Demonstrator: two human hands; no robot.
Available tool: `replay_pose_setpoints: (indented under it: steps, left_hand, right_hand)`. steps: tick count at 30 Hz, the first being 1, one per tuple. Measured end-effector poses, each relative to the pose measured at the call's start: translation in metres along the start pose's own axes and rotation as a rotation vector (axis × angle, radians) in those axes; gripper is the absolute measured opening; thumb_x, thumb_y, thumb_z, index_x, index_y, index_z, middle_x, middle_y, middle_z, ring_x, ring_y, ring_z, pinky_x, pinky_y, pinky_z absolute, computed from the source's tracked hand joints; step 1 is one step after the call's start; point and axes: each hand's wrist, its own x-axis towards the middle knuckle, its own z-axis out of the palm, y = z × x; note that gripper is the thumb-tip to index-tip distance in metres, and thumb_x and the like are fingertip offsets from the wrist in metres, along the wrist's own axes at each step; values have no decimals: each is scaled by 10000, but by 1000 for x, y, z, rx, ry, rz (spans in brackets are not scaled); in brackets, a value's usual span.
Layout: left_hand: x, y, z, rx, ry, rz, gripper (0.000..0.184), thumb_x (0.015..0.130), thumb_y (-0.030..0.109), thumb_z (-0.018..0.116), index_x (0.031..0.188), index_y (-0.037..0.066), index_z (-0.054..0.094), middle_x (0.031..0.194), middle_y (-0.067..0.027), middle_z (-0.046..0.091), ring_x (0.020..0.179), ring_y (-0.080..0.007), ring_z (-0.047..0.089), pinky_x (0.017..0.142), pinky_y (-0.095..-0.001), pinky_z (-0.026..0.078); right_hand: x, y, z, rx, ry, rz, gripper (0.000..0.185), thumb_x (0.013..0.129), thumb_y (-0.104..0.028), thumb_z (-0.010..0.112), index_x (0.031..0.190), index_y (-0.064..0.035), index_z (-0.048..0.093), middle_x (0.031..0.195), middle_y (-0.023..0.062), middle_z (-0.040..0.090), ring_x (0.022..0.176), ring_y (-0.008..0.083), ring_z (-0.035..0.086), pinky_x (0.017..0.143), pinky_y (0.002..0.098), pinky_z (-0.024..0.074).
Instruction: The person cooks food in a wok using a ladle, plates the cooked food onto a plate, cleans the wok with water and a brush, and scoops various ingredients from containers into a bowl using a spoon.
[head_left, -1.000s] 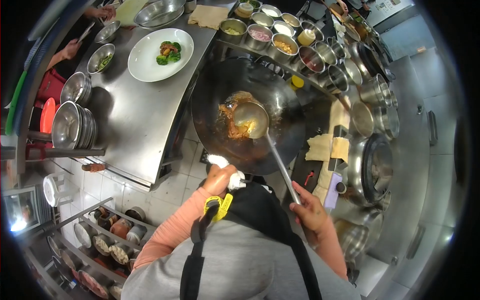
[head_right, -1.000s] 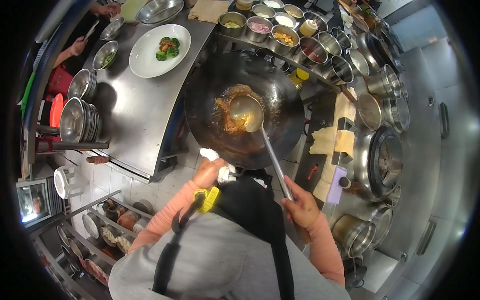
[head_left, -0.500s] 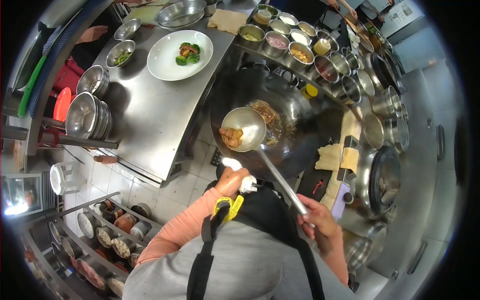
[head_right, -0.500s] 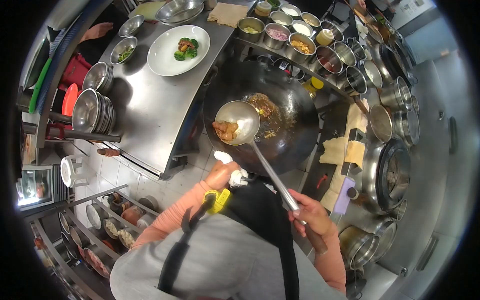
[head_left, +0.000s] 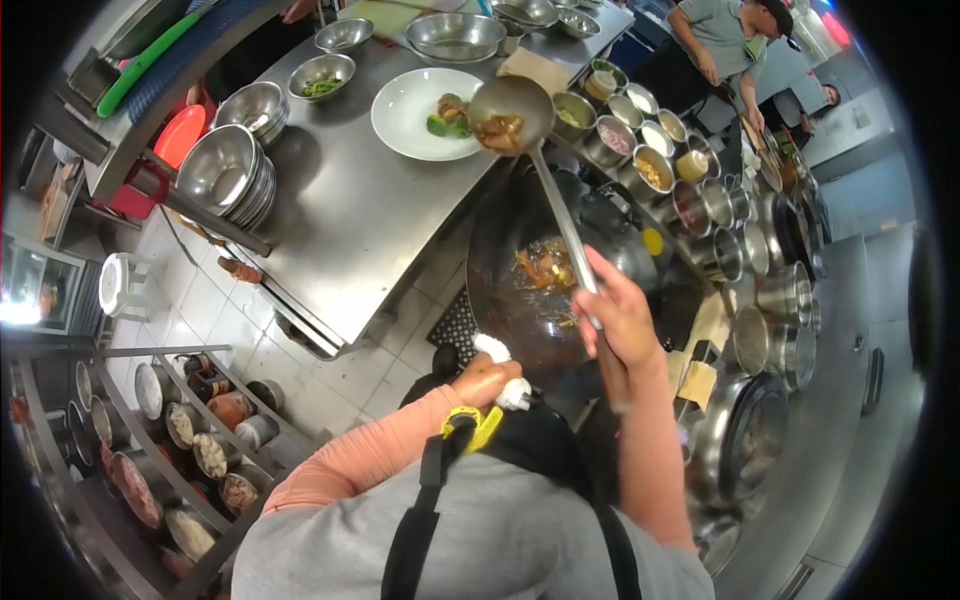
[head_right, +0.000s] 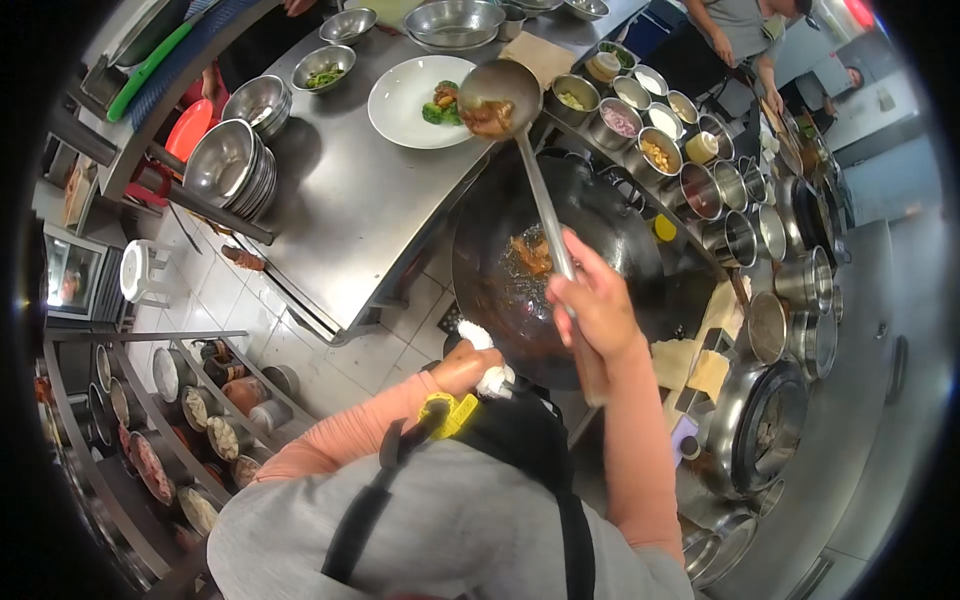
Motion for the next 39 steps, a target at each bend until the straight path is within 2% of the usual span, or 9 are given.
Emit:
replay_pose_setpoints:
  steps: [2,10,16,19,25,29,36,39]
  left_hand:
    - [-2,1,-4,70,-13,-35,174,809,59,555,912,-42,652,821,-73,651,737,-163,605,648,-306,462]
    - [-15,6,-5,109,17,-38,166,805,72,567,877,-54,648,797,-83,646,713,-168,593,643,-315,459]
    - [-19,9,-3,44,36,-20,158,808,74,570,860,-52,649,783,-81,642,711,-168,593,637,-313,457]
    - [-21,13,-2,51,46,-24,159,809,78,571,858,-51,650,783,-80,642,708,-167,592,636,-312,456]
    - [-22,18,0,86,52,-37,152,818,75,568,841,-59,635,768,-85,631,686,-168,590,610,-314,454]
    - [-24,20,2,40,60,-31,125,833,50,560,839,-68,602,753,-94,607,646,-172,588,560,-321,455]
    - [-26,23,2,52,64,-39,95,830,34,555,842,-52,593,750,-90,597,631,-181,590,544,-327,460]
    - [-28,25,4,121,96,-67,196,813,112,572,874,-56,652,792,-98,651,718,-187,603,648,-314,464]
  right_hand:
    - [37,-1,11,-91,-18,-31,702,879,-36,601,1495,11,268,814,103,604,492,116,540,389,256,440]
    - [100,-3,40,-381,-21,-113,669,864,-31,582,1474,33,316,788,84,615,459,109,532,427,266,444]
    - [111,1,42,-606,41,-185,621,844,-68,590,1434,14,414,647,74,618,478,116,583,482,287,484]
    - [113,4,43,-641,64,-183,603,843,-86,591,1422,-6,440,630,114,626,491,163,617,518,316,507]
    - [126,11,41,-835,125,-333,597,825,-146,614,1390,-13,476,805,253,666,707,338,682,711,382,523]
    - [133,16,39,-852,134,-366,593,814,-147,624,1374,-6,491,893,285,659,819,389,674,760,396,513]
    - [135,25,39,-813,174,-419,577,810,-138,623,1356,6,505,948,307,650,857,411,668,783,407,511]
    - [137,31,37,-803,209,-427,579,808,-132,624,1355,14,506,919,294,663,818,366,689,747,392,524]
